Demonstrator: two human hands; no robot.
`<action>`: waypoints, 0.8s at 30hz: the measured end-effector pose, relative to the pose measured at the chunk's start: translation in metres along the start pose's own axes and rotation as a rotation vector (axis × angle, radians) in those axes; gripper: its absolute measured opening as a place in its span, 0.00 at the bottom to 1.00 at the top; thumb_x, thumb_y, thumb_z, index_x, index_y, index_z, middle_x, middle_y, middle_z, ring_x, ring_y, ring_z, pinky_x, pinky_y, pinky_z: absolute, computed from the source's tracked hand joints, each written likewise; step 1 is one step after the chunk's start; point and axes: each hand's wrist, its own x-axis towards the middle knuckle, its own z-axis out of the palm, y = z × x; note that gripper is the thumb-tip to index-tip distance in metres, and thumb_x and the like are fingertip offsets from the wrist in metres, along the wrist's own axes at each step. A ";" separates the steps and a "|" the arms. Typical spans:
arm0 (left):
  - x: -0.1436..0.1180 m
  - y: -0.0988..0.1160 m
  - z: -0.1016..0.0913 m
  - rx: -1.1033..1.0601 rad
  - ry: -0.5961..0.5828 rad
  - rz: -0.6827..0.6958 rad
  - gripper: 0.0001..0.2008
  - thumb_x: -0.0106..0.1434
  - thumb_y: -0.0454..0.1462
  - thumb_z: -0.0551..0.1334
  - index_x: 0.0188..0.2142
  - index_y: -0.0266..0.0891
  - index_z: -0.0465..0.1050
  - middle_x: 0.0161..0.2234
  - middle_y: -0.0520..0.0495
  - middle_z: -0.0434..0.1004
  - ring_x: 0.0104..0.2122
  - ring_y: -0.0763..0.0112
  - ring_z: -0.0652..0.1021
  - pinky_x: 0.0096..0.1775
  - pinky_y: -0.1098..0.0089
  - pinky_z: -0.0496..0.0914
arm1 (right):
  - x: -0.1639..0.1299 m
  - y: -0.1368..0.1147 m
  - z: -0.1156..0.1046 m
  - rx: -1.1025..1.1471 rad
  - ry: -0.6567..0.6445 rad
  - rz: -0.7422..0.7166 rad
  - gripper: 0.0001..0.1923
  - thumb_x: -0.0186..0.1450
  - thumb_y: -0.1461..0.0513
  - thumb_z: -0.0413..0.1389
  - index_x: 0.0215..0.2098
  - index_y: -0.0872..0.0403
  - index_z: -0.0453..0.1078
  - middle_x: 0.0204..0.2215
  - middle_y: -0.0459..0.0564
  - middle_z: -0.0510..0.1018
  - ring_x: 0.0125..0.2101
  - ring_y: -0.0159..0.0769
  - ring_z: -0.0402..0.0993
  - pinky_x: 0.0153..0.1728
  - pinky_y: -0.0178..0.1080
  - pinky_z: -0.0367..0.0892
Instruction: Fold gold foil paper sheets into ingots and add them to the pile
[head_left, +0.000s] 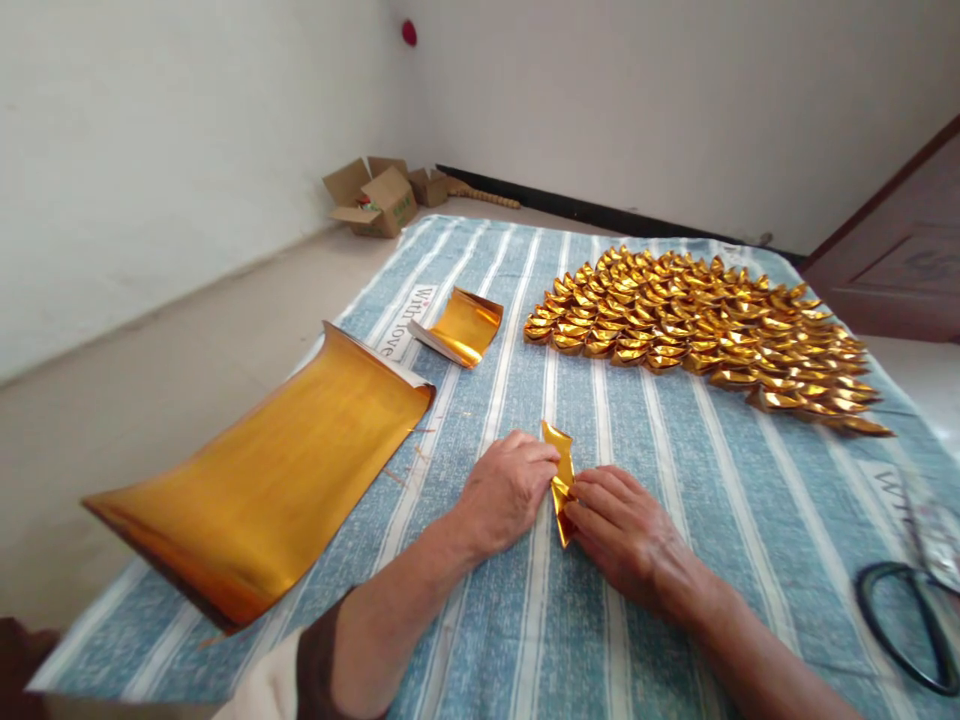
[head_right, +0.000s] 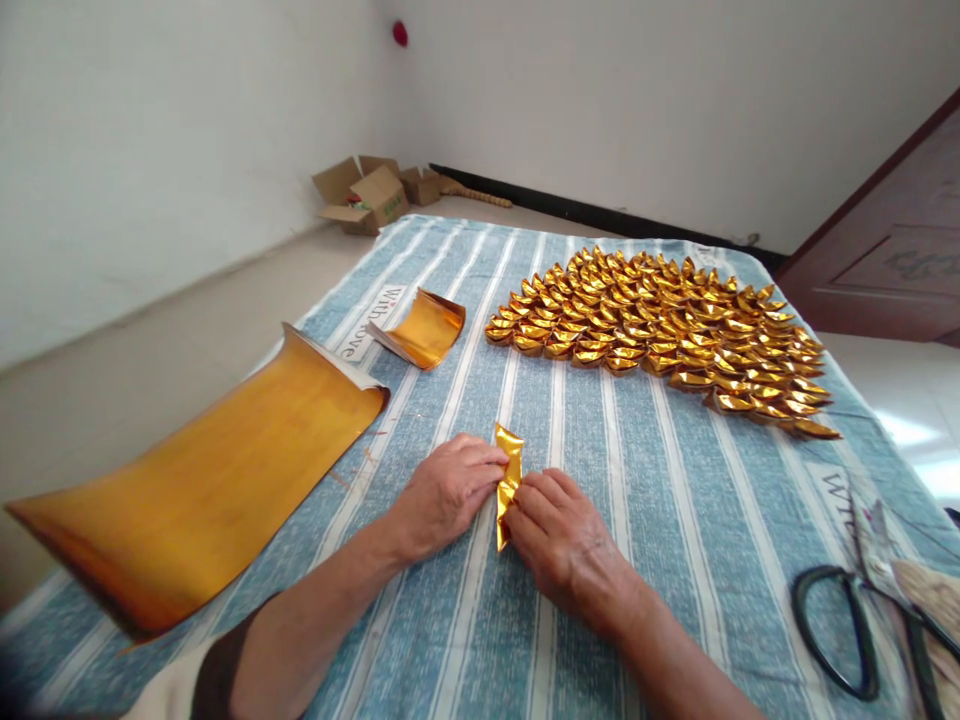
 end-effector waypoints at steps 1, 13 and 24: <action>0.000 -0.001 0.000 0.002 -0.023 0.009 0.11 0.68 0.33 0.54 0.37 0.38 0.76 0.40 0.46 0.78 0.43 0.64 0.73 0.46 0.62 0.68 | 0.000 0.000 -0.001 0.007 0.001 0.004 0.10 0.68 0.68 0.48 0.33 0.55 0.70 0.32 0.51 0.76 0.40 0.38 0.71 0.42 0.44 0.67; 0.000 -0.001 0.002 -0.042 -0.050 -0.054 0.07 0.60 0.36 0.65 0.39 0.37 0.74 0.44 0.44 0.77 0.46 0.60 0.73 0.49 0.57 0.65 | -0.010 0.013 -0.004 0.047 0.020 0.067 0.08 0.65 0.60 0.57 0.41 0.55 0.71 0.40 0.53 0.77 0.44 0.41 0.72 0.45 0.46 0.70; 0.002 0.001 -0.001 -0.063 -0.063 -0.087 0.06 0.60 0.35 0.65 0.37 0.38 0.74 0.43 0.46 0.77 0.46 0.60 0.73 0.49 0.58 0.65 | -0.009 0.009 -0.004 -0.030 0.026 0.045 0.07 0.65 0.62 0.57 0.40 0.54 0.73 0.41 0.55 0.77 0.48 0.43 0.71 0.46 0.46 0.70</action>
